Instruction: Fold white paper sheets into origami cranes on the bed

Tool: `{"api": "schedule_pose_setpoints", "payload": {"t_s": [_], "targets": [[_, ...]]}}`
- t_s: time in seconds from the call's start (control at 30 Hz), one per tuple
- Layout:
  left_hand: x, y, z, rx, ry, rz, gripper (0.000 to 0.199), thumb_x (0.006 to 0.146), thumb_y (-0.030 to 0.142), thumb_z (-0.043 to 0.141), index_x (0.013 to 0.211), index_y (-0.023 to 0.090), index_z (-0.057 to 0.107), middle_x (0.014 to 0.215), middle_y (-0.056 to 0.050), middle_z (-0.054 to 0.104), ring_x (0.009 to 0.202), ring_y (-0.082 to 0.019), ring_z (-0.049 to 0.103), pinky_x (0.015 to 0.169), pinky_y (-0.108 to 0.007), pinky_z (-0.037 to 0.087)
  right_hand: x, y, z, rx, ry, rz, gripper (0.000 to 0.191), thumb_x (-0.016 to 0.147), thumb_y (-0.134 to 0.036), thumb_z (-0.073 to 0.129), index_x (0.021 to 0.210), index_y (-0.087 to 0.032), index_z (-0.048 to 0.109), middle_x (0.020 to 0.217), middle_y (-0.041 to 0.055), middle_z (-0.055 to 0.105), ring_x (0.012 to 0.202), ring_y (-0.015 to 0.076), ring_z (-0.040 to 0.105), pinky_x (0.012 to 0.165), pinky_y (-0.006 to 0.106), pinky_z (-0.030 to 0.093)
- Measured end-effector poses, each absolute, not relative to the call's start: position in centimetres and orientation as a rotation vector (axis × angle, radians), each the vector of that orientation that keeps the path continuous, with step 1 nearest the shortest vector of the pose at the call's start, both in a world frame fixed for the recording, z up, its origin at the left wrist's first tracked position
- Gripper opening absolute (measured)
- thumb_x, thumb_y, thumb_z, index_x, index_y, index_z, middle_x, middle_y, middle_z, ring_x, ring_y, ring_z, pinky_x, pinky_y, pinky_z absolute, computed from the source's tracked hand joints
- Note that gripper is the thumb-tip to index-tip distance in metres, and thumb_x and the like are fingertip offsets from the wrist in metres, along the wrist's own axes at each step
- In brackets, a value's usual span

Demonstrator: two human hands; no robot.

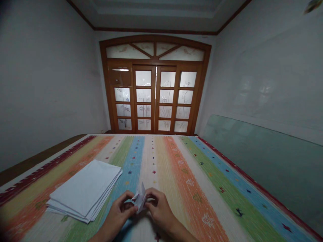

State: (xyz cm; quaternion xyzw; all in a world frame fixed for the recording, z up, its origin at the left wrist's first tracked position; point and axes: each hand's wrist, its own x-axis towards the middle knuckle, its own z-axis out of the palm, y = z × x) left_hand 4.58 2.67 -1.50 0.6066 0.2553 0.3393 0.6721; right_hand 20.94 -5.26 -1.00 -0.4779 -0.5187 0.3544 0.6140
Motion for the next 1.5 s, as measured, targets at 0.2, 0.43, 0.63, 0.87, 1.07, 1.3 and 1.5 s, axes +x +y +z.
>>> {"api": "schedule_pose_setpoints", "payload": {"t_s": [0.2,0.43,0.63,0.87,1.07,1.3,1.5], "targets": [[4.4,2.5,-1.8,1.412,0.518,0.805,0.045,0.063,0.02,0.088,0.1,0.022,0.062,0.082,0.003,0.065,0.07,-0.015,0.064,0.06,-0.021,0.047,20.9,-5.6,-0.2,-1.032,-1.395,0.768,0.02,0.087,-0.035,0.074,0.074,-0.02,0.075,0.089,0.0065,0.069,0.087,0.0209,0.067,0.085,0.035,0.053],[4.2,3.5,-1.9,1.386,0.376,0.678,0.063,0.074,0.063,0.081,0.115,0.019,0.063,0.076,0.0,0.063,0.067,-0.017,0.064,0.061,-0.026,0.048,21.9,-5.7,-0.4,-1.225,-1.427,0.685,0.019,0.084,-0.029,0.071,0.07,-0.021,0.08,0.083,0.0038,0.061,0.082,0.0185,0.061,0.078,0.031,0.049],[4.1,3.2,-0.9,1.383,0.32,0.64,0.048,0.074,0.057,0.084,0.09,0.021,0.057,0.073,0.002,0.061,0.066,-0.014,0.06,0.062,-0.023,0.046,21.4,-5.8,-0.1,-1.209,-1.358,0.716,0.012,0.076,-0.017,0.07,0.07,-0.021,0.08,0.089,0.0055,0.063,0.086,0.0208,0.064,0.077,0.031,0.051],[3.9,4.0,-0.8,1.476,0.334,0.628,0.041,0.073,0.05,0.086,0.083,0.019,0.061,0.076,0.0,0.063,0.07,-0.017,0.063,0.067,-0.025,0.049,21.3,-5.8,-0.5,-1.098,-1.302,0.795,0.009,0.078,-0.024,0.072,0.071,-0.018,0.072,0.088,0.0043,0.061,0.081,0.0191,0.064,0.075,0.029,0.051],[3.6,4.3,0.2,1.556,0.446,0.564,0.034,0.069,0.041,0.088,0.073,0.017,0.064,0.073,-0.001,0.066,0.069,-0.019,0.065,0.066,-0.026,0.049,21.4,-5.7,-0.8,-1.024,-1.211,1.04,0.032,0.069,-0.036,0.085,0.089,-0.02,0.066,0.083,0.0013,0.064,0.077,0.0202,0.065,0.077,0.033,0.052],[3.6,4.3,-0.5,1.497,0.396,0.63,0.034,0.064,0.031,0.09,0.078,0.018,0.063,0.076,0.001,0.064,0.074,-0.018,0.063,0.069,-0.026,0.048,21.3,-5.3,-0.9,-1.058,-1.107,1.093,0.042,0.06,-0.034,0.088,0.09,-0.021,0.062,0.081,-0.0001,0.066,0.076,0.0203,0.067,0.077,0.034,0.052],[3.8,4.2,0.1,1.493,0.477,0.675,0.033,0.063,0.03,0.091,0.074,0.018,0.062,0.071,0.003,0.061,0.069,-0.016,0.059,0.066,-0.023,0.045,21.8,-5.5,-0.3,-1.081,-1.16,0.993,0.039,0.063,-0.039,0.084,0.093,-0.021,0.065,0.089,0.0024,0.069,0.081,0.0215,0.066,0.074,0.032,0.051]]}}
